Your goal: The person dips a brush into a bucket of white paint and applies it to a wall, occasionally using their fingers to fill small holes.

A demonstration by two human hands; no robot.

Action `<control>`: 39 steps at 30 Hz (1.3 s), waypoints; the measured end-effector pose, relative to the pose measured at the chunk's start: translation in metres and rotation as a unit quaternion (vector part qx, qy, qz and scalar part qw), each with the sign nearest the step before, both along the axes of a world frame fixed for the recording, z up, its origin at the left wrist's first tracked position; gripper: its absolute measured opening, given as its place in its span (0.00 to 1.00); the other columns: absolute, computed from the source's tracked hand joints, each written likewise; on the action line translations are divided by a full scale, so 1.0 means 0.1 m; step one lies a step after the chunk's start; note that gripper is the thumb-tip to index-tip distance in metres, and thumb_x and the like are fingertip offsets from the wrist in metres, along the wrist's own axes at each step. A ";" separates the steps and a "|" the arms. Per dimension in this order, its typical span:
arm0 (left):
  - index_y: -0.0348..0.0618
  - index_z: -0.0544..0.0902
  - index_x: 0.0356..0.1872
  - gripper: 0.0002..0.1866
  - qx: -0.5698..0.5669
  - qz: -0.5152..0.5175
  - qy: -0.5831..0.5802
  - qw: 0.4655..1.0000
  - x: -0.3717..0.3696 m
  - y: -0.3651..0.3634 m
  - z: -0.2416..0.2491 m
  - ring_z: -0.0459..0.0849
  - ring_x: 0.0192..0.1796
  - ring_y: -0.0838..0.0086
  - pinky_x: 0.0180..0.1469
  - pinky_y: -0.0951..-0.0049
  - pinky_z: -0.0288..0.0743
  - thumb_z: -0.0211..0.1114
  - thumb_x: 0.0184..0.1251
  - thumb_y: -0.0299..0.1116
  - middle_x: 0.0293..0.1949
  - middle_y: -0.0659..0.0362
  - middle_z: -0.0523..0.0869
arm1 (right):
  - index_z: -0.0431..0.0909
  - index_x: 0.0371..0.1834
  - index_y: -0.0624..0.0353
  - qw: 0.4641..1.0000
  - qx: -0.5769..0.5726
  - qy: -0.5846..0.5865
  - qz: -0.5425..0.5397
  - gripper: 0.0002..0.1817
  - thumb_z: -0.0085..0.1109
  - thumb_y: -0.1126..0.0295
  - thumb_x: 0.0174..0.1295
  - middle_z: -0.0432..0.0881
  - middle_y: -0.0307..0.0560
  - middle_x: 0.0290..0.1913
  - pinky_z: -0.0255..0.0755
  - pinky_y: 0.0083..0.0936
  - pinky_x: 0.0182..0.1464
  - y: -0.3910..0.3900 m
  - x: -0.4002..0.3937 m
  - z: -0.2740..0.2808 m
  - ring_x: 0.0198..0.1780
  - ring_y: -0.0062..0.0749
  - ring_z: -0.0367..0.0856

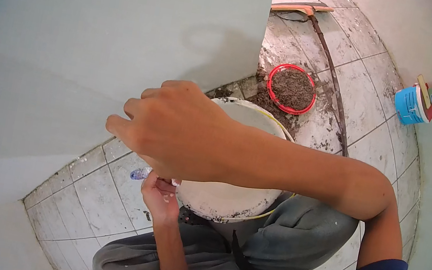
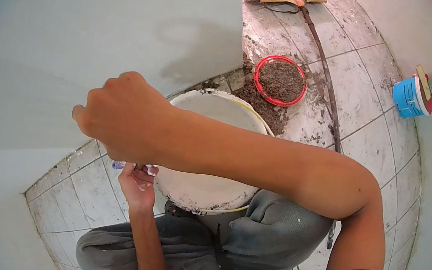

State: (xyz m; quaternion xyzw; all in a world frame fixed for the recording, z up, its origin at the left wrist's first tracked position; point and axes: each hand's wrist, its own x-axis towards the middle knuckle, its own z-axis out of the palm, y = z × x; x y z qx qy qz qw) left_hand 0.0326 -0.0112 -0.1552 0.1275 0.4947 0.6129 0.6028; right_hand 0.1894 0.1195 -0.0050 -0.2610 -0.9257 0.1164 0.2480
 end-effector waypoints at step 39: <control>0.45 0.76 0.29 0.17 -0.050 0.119 -0.176 0.976 0.12 -0.08 0.25 0.58 0.11 0.85 0.16 0.81 0.52 0.59 0.76 0.44 0.13 0.68 0.67 | 0.80 0.37 0.59 0.983 0.047 0.166 -0.057 0.08 0.62 0.78 0.53 0.81 0.43 0.28 0.71 0.32 0.32 0.08 0.11 0.13 0.29 0.37 0.79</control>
